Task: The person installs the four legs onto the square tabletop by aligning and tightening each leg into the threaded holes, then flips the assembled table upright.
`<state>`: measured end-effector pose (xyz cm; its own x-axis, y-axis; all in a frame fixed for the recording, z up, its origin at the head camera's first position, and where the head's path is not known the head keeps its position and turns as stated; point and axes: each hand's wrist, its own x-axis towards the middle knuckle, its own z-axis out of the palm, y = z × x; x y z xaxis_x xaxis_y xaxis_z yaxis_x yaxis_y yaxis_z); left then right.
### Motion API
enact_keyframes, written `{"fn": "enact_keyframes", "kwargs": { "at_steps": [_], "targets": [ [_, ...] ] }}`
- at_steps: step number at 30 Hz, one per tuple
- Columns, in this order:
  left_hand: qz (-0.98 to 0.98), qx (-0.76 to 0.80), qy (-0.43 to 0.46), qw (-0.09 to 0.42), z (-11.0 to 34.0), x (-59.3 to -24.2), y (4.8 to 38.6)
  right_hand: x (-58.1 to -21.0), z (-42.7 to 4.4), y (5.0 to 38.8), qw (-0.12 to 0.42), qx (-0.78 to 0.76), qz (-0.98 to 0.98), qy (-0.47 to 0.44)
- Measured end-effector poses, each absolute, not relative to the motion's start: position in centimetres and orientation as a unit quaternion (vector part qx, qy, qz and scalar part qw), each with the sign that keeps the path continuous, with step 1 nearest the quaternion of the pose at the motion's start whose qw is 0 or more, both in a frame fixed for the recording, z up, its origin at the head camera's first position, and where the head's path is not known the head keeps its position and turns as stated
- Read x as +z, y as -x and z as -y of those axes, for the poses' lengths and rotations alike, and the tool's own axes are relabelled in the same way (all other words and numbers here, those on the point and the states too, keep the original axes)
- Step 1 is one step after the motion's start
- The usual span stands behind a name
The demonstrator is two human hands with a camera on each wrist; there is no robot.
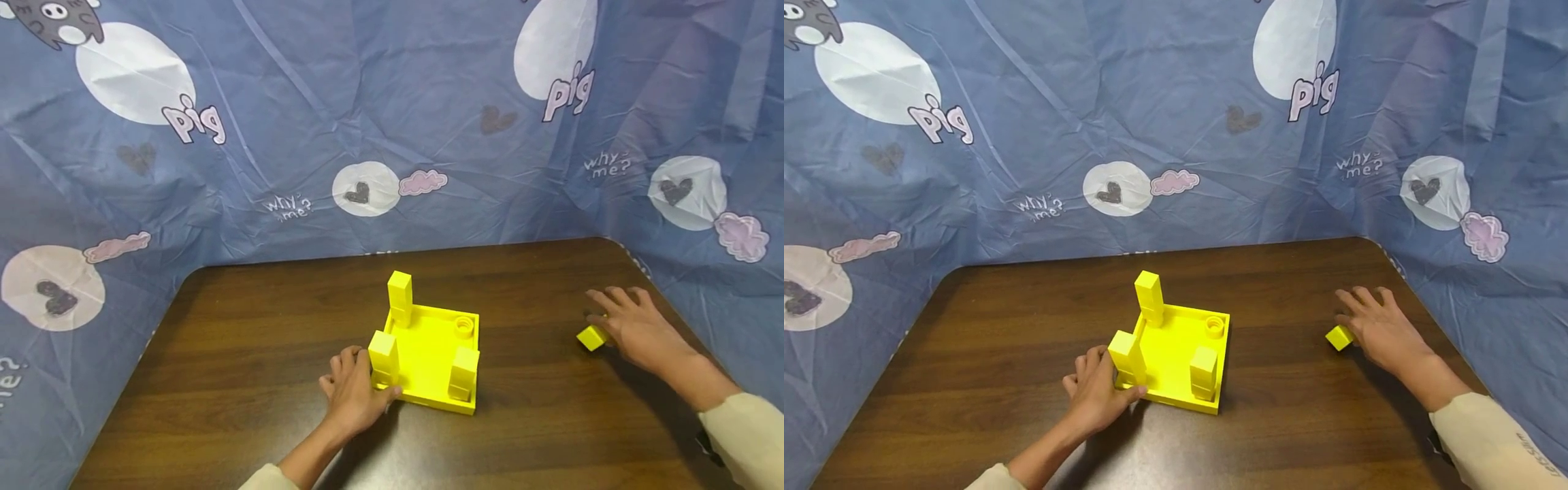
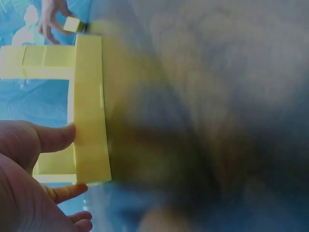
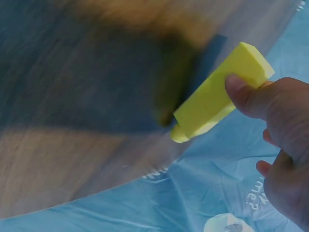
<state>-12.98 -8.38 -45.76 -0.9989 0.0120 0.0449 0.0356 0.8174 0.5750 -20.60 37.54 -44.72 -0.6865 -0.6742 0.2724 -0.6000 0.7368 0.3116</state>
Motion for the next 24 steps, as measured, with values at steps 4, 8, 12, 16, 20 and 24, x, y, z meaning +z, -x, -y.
{"fn": "enact_keyframes", "kwargs": {
  "at_steps": [4,8,12,16,20,24],
  "targets": [
    [0.95,-0.311,0.01,0.011,9.1,-45.6,13.8,-43.9,-36.5,20.7,0.211,-0.041,0.913,-0.348],
    [0.949,-0.316,0.007,0.001,9.7,-45.5,14.2,-43.0,-35.4,20.4,0.205,0.025,0.92,-0.334],
    [0.948,-0.319,0.007,-0.009,10.0,-45.5,14.5,-42.1,-34.4,20.2,0.194,0.081,0.925,-0.315],
    [0.946,-0.323,0.01,-0.011,10.1,-45.4,14.7,-41.4,-33.3,20.2,0.184,0.14,0.923,-0.307],
    [0.946,-0.323,0.015,-0.014,10.2,-45.3,14.9,-40.8,-32.1,20.0,0.177,0.191,0.918,-0.299],
    [0.947,-0.321,0.02,-0.02,10.2,-45.1,15.1,-40.2,-31.1,20.0,0.172,0.235,0.909,-0.297]
  ]
}}
